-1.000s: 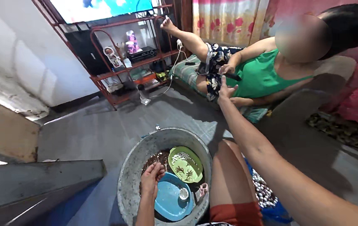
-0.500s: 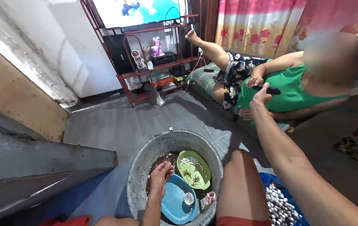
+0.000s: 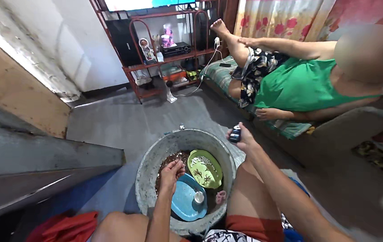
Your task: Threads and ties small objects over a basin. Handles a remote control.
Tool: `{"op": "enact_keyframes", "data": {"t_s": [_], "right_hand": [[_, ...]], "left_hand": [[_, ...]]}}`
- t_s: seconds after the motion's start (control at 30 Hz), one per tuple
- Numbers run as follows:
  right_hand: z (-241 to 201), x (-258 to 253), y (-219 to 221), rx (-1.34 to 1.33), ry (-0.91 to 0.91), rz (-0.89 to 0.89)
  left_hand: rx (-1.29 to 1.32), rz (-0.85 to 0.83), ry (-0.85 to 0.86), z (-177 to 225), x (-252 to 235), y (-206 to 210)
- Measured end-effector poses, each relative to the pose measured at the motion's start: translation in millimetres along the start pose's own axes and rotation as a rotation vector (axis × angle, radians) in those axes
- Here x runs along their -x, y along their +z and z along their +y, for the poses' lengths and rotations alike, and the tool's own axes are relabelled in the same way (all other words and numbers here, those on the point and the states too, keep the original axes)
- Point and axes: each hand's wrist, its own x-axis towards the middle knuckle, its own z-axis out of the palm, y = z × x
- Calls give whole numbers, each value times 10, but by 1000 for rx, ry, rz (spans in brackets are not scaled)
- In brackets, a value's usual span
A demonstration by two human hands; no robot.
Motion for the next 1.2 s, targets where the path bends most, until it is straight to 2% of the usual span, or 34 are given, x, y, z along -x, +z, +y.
{"op": "enact_keyframes", "data": {"t_s": [0.07,0.27,0.43,0.67,0.9,1.2], "right_hand": [[189,37,164,51,131,-149],[163,370,763,306,3,-516],[181,681,1046,370,-36,-633],[211,818,1134,352,-10,-687],[226,909,1180,370,40,-597],[227,911,1179,378,20,-663]], "left_hand": [[-19,-5,1,17,13,-12],[2,6,14,20,-12,-85],[5,16,26,32,-14,-123],[-43,14,23,30,-52,-97],[-48,13,14,25,-48,-87],[-41,23,5,22,-27,-87]]}}
